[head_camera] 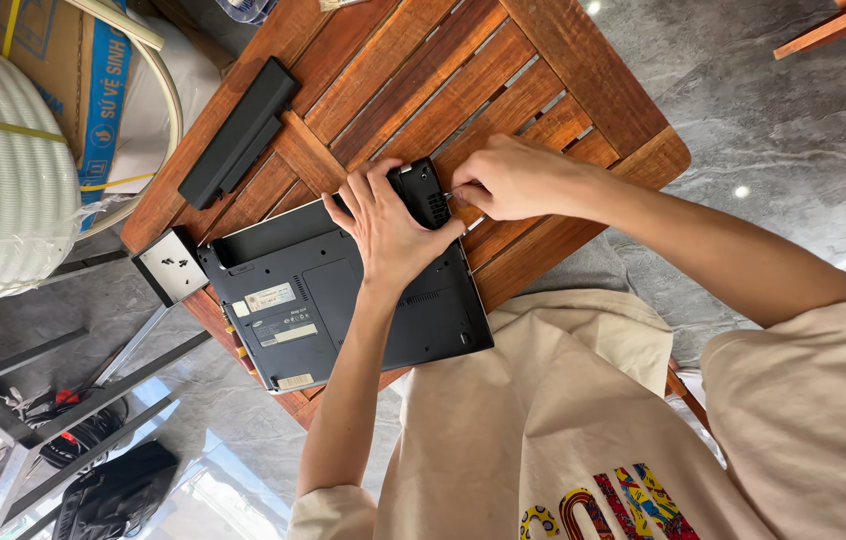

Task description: The person removes screws from the bottom of a laptop using a screwdriver and then uses a yellow prying tool to separate the laptop casing.

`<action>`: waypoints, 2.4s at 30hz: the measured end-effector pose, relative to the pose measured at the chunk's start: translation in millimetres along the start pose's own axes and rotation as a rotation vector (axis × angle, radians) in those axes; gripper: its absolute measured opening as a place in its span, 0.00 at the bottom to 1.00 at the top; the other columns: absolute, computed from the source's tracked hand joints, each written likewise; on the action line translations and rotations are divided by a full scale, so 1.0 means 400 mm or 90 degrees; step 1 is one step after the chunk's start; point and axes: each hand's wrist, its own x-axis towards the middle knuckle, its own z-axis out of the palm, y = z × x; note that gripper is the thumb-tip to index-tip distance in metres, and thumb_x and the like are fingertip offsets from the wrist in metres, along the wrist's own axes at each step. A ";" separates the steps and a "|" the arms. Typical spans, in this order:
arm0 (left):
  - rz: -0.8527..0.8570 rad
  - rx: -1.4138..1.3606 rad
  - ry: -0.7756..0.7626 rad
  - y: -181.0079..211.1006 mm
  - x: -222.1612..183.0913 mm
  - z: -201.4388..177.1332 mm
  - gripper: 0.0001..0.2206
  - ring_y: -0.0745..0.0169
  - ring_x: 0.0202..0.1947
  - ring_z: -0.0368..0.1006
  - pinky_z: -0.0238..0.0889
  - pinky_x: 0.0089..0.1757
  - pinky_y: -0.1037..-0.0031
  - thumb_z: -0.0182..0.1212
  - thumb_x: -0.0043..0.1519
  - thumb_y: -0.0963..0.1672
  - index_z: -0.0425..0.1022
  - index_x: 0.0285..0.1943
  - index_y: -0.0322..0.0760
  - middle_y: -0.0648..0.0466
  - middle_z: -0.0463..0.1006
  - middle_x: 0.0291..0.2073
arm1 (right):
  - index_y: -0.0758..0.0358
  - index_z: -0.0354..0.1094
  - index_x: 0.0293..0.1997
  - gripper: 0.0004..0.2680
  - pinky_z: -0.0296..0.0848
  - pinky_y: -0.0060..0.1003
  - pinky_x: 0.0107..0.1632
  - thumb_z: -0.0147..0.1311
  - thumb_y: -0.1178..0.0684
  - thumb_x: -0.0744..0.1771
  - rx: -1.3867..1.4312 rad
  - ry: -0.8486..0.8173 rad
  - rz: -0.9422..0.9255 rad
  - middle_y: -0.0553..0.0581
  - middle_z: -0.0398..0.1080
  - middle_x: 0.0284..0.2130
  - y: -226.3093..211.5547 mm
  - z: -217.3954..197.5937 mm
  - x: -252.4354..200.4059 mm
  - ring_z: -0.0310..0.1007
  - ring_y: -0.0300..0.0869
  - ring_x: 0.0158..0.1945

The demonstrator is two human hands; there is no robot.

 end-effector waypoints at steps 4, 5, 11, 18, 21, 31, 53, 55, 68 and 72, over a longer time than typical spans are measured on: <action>0.018 -0.003 0.034 0.005 -0.010 0.000 0.39 0.40 0.56 0.56 0.26 0.61 0.30 0.77 0.41 0.52 0.60 0.59 0.41 0.47 0.60 0.51 | 0.62 0.76 0.51 0.10 0.67 0.29 0.24 0.46 0.54 0.72 -0.172 0.086 -0.081 0.59 0.75 0.29 0.050 0.008 -0.034 0.70 0.40 0.18; 0.029 -0.002 0.044 0.014 -0.017 -0.007 0.38 0.40 0.56 0.55 0.26 0.61 0.32 0.76 0.41 0.51 0.60 0.59 0.40 0.47 0.59 0.50 | 0.63 0.75 0.54 0.10 0.68 0.31 0.25 0.47 0.55 0.72 -0.135 0.099 -0.077 0.61 0.76 0.30 0.056 0.004 -0.047 0.68 0.40 0.18; 0.053 -0.014 0.059 0.033 -0.032 -0.034 0.37 0.41 0.56 0.54 0.27 0.61 0.36 0.74 0.40 0.49 0.62 0.59 0.40 0.46 0.59 0.50 | 0.71 0.74 0.54 0.09 0.66 0.30 0.26 0.49 0.60 0.71 0.025 0.144 -0.140 0.63 0.74 0.29 0.071 0.063 -0.077 0.68 0.42 0.21; 0.086 -0.052 0.063 0.023 -0.041 -0.061 0.38 0.43 0.56 0.56 0.36 0.62 0.47 0.75 0.36 0.46 0.62 0.59 0.42 0.49 0.60 0.51 | 0.54 0.72 0.61 0.14 0.56 0.24 0.15 0.40 0.45 0.73 0.006 0.084 -0.056 0.50 0.64 0.12 0.084 0.094 -0.077 0.50 0.33 0.08; 0.094 -0.051 0.075 0.004 -0.037 -0.056 0.36 0.43 0.55 0.55 0.37 0.62 0.46 0.73 0.37 0.45 0.62 0.58 0.42 0.48 0.59 0.50 | 0.57 0.72 0.53 0.11 0.54 0.25 0.15 0.41 0.48 0.74 0.085 0.016 -0.001 0.49 0.63 0.12 0.043 0.087 -0.098 0.50 0.33 0.09; 0.131 -0.044 0.053 -0.044 -0.024 -0.006 0.36 0.45 0.55 0.58 0.34 0.64 0.45 0.75 0.36 0.47 0.65 0.56 0.42 0.49 0.63 0.50 | 0.61 0.73 0.50 0.11 0.65 0.33 0.22 0.54 0.45 0.70 0.192 0.151 -0.026 0.53 0.64 0.16 0.066 0.161 -0.057 0.69 0.41 0.17; -0.325 0.132 0.344 -0.537 -0.412 -0.236 0.24 0.32 0.57 0.66 0.57 0.57 0.44 0.62 0.69 0.52 0.69 0.64 0.30 0.39 0.70 0.55 | 0.56 0.75 0.59 0.17 0.68 0.29 0.30 0.65 0.49 0.65 0.265 0.401 0.022 0.49 0.78 0.31 0.053 0.360 -0.039 0.70 0.35 0.22; -0.337 0.149 0.346 -0.567 -0.419 -0.224 0.23 0.31 0.55 0.69 0.59 0.56 0.45 0.62 0.69 0.52 0.72 0.62 0.29 0.38 0.73 0.51 | 0.56 0.75 0.60 0.17 0.68 0.29 0.30 0.66 0.50 0.64 0.249 0.422 0.002 0.50 0.77 0.32 0.046 0.371 -0.033 0.70 0.36 0.23; -0.392 0.024 0.396 -0.543 -0.403 -0.194 0.21 0.42 0.49 0.70 0.64 0.49 0.57 0.60 0.69 0.52 0.75 0.59 0.31 0.42 0.74 0.49 | 0.66 0.75 0.57 0.15 0.65 0.28 0.28 0.69 0.54 0.66 0.265 0.542 -0.034 0.58 0.73 0.41 0.042 0.397 -0.006 0.63 0.32 0.21; -0.398 0.027 0.417 -0.550 -0.415 -0.180 0.20 0.40 0.49 0.70 0.64 0.50 0.55 0.63 0.67 0.51 0.75 0.58 0.32 0.42 0.74 0.46 | 0.69 0.74 0.57 0.14 0.64 0.25 0.29 0.69 0.59 0.66 0.264 0.573 -0.090 0.61 0.72 0.42 0.072 0.393 0.018 0.63 0.32 0.23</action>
